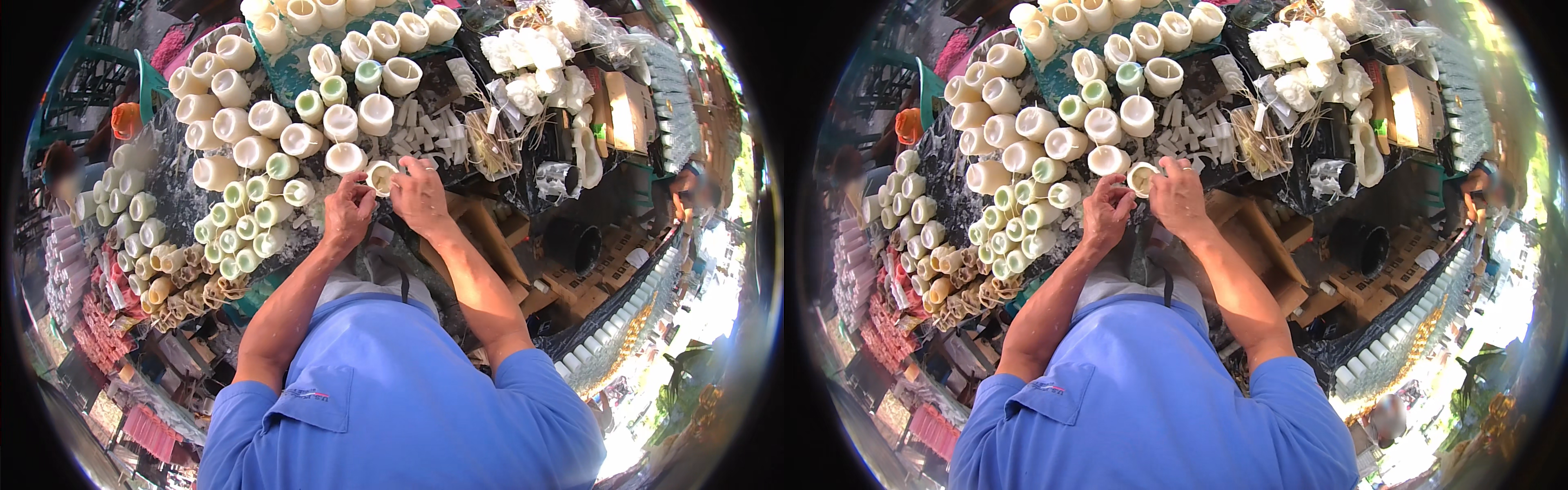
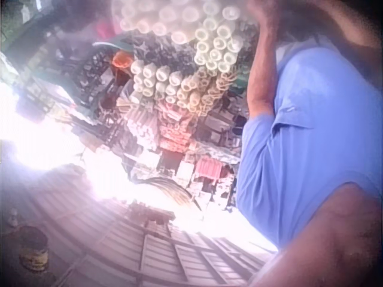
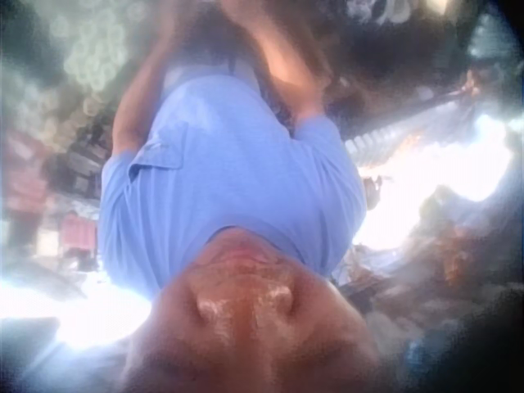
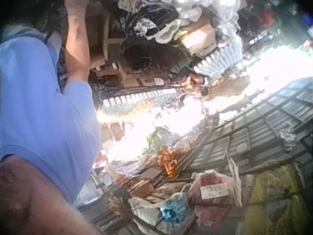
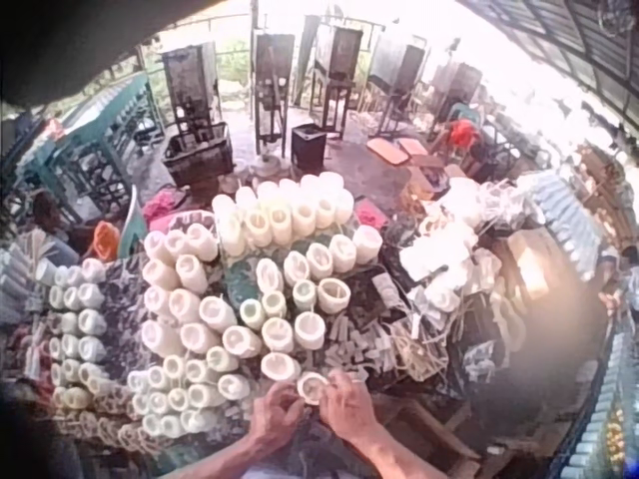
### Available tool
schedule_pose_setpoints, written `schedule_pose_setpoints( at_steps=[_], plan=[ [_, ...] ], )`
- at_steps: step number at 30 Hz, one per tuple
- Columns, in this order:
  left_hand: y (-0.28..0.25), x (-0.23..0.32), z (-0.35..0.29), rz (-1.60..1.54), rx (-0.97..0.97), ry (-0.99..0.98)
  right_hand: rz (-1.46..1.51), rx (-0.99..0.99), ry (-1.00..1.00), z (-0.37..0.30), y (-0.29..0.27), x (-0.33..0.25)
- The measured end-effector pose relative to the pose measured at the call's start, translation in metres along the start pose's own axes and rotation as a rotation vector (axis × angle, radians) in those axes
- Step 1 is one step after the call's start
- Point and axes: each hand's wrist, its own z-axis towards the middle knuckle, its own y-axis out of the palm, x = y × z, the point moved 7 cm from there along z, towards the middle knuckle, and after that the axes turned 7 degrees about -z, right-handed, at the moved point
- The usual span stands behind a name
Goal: The person repeatedly picks up small white cylindrical candle bodies and inserts wicks into their centers. The person handles the candles one at a time, aligns the wick, and places the finished candles back on the table among many others.
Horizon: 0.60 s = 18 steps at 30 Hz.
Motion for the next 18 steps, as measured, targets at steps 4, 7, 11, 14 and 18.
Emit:
schedule_pose_setpoints(
  at_steps=[4, 7, 11, 14, 18],
  plan=[
    [0.0, -0.005, 0.002, 0.049, -0.016, 0.002, -0.267, -0.403, 0.112, 0.01, 0.035, -0.005],
    [0.0, -0.008, 0.006, 0.049, -0.021, 0.013, -0.316, -0.615, 0.201, 0.016, 0.049, -0.006],
    [0.0, -0.008, 0.009, 0.028, -0.02, 0.046, -0.351, -0.511, 0.167, 0.027, 0.038, -0.016],
    [-0.001, -0.005, 0.012, 0.041, -0.027, 0.06, -0.381, -0.34, 0.118, 0.022, 0.013, -0.02],
    [-0.001, 0.005, 0.018, 0.056, -0.05, 0.071, -0.157, -0.142, 0.207, -0.01, -0.031, 0.007]
  ],
)
